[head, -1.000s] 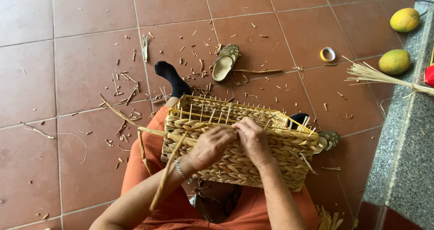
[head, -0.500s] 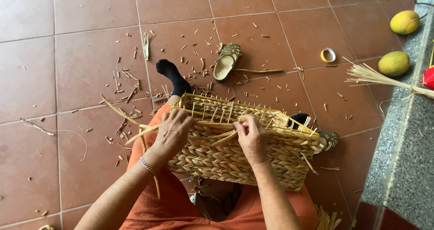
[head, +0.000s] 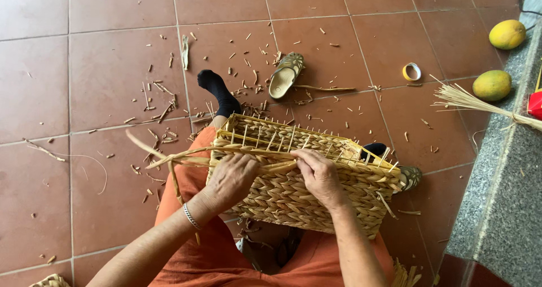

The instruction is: The person sits on the floor with a woven basket on their lap and weaves flat plant fiber strips around the basket's rim, threading and tightening the strips over the upright stakes. They pull new strips from bundles beside them and work the weave around the basket edge.

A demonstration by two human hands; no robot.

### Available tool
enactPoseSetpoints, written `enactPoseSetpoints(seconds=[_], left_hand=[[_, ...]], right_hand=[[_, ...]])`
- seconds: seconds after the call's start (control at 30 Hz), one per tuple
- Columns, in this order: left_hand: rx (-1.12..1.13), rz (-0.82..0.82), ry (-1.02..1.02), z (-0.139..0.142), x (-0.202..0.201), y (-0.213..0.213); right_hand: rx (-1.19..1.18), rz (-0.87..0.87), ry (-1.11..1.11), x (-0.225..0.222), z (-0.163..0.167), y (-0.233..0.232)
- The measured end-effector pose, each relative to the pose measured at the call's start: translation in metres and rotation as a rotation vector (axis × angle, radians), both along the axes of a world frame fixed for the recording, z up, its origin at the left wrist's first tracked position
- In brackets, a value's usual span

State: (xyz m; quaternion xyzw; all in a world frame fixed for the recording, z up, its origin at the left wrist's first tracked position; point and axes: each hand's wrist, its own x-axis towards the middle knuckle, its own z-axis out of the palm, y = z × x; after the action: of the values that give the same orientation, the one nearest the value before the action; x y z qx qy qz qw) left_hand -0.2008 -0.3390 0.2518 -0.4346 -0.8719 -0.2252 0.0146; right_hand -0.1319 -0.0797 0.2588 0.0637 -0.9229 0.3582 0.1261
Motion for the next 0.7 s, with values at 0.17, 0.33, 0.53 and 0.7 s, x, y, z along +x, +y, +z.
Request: enactPoseSetpoints(seconds=[0.17, 0.33, 0.53, 0.7], left_hand=[[0.064, 0.158, -0.013, 0.021, -0.008, 0.005], [0.189, 0.003, 0.552, 0.029, 0.013, 0.019], [0.231, -0.141, 0.243, -0.014, 0.02, 0.046], [0.028, 0.081, -0.022, -0.036, -0.016, 0.092]], right_hand=[[0.128, 0.033, 0.131, -0.006, 0.003, -0.01], [0.143, -0.073, 0.07, -0.009, -0.016, -0.008], [0.047, -0.067, -0.026, -0.006, -0.025, 0.003], [-0.019, -0.056, -0.02, -0.005, -0.015, 0.005]])
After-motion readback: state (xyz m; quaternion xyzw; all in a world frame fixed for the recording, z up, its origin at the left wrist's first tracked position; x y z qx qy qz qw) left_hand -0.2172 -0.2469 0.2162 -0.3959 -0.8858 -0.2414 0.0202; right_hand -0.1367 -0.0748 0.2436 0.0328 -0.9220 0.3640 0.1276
